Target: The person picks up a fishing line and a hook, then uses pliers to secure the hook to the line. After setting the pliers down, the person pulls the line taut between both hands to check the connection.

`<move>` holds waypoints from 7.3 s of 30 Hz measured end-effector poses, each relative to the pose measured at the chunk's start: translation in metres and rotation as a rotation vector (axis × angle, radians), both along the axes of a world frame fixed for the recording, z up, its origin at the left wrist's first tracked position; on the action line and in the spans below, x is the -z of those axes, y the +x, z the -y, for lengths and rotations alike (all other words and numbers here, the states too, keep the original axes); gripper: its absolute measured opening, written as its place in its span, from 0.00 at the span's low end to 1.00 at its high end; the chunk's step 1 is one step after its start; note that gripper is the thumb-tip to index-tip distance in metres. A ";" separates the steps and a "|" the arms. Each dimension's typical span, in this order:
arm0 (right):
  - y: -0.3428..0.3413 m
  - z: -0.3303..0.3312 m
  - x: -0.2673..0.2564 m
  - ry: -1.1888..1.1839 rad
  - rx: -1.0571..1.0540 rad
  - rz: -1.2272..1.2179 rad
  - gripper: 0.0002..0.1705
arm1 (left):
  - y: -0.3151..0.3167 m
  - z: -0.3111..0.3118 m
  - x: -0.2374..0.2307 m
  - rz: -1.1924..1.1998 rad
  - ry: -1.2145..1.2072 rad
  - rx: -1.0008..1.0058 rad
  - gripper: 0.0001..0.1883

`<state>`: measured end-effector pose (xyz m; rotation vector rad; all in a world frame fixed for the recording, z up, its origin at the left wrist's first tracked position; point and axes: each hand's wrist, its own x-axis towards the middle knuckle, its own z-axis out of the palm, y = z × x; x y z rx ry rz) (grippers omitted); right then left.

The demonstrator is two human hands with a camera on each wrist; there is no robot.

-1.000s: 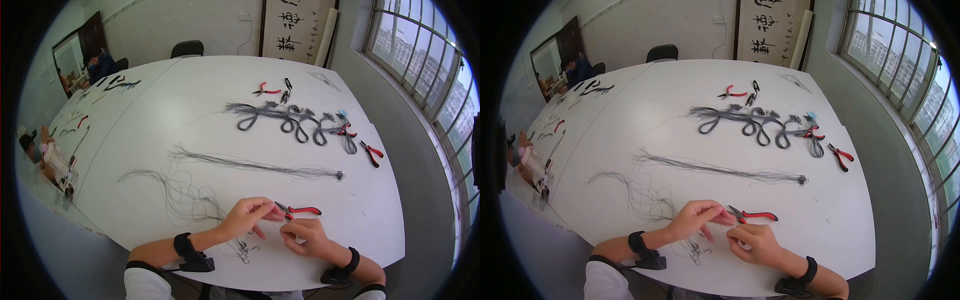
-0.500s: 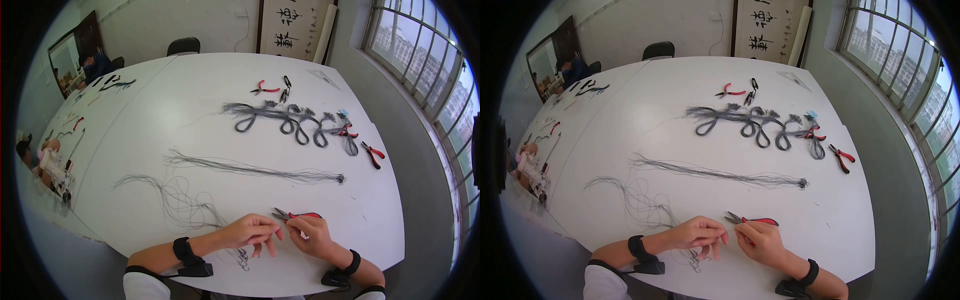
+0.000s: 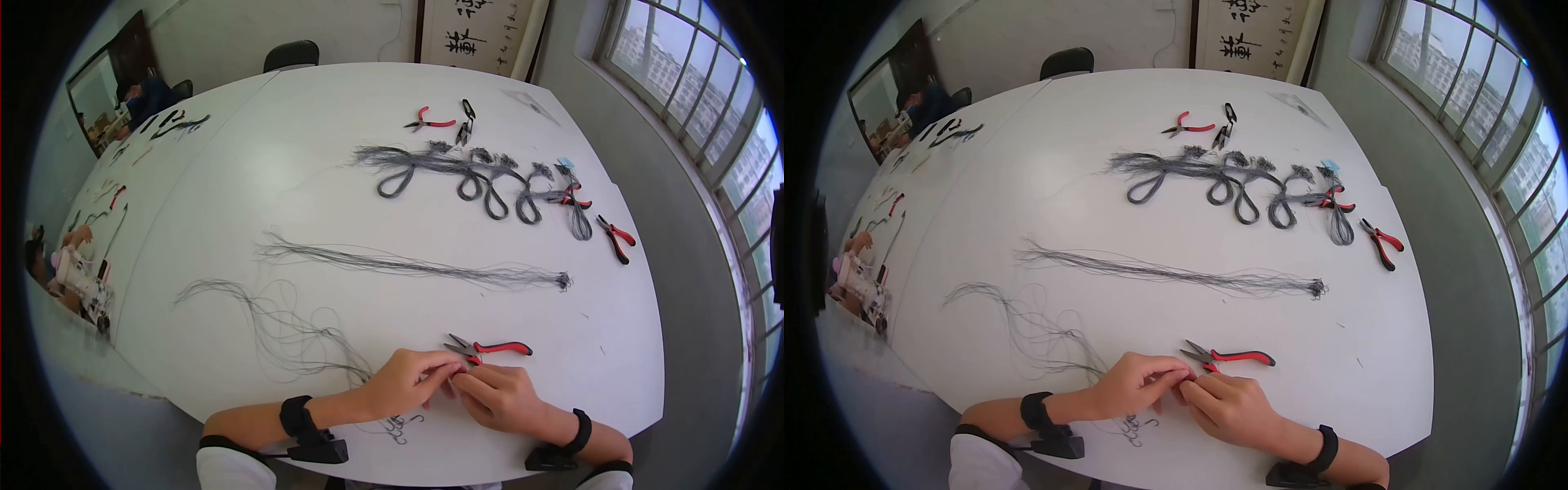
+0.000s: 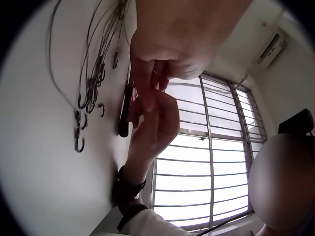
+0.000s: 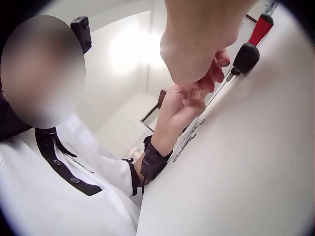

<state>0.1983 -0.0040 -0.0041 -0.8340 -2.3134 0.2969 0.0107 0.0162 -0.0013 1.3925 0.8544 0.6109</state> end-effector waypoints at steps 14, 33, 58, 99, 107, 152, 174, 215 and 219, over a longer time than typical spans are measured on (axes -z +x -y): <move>0.004 -0.006 -0.001 -0.011 -0.026 0.057 0.10 | -0.011 -0.006 0.015 -0.008 0.078 0.195 0.06; 0.007 -0.008 -0.001 -0.715 0.058 -0.260 0.05 | -0.015 -0.008 0.014 0.219 -0.301 0.228 0.11; 0.009 -0.009 0.001 -0.765 0.040 -0.302 0.05 | -0.014 -0.008 0.006 0.252 -0.484 0.206 0.13; 0.008 -0.007 -0.001 -0.931 0.054 -0.311 0.04 | -0.018 -0.005 0.011 0.101 -0.283 0.188 0.10; 0.009 -0.008 -0.003 -0.924 0.052 -0.266 0.03 | -0.017 -0.006 0.005 0.052 -0.248 0.193 0.10; 0.003 -0.007 0.012 -0.312 0.064 -0.239 0.13 | -0.014 -0.005 0.009 0.148 -0.425 0.145 0.11; 0.007 -0.009 0.002 -0.730 0.046 -0.381 0.10 | -0.015 -0.005 0.008 0.057 -0.240 0.165 0.09; -0.004 -0.010 0.011 -0.141 0.087 -0.238 0.15 | -0.011 -0.002 0.010 0.023 -0.059 0.109 0.06; -0.006 -0.011 0.011 -0.112 0.058 -0.246 0.15 | -0.011 -0.001 0.011 0.033 0.097 0.087 0.06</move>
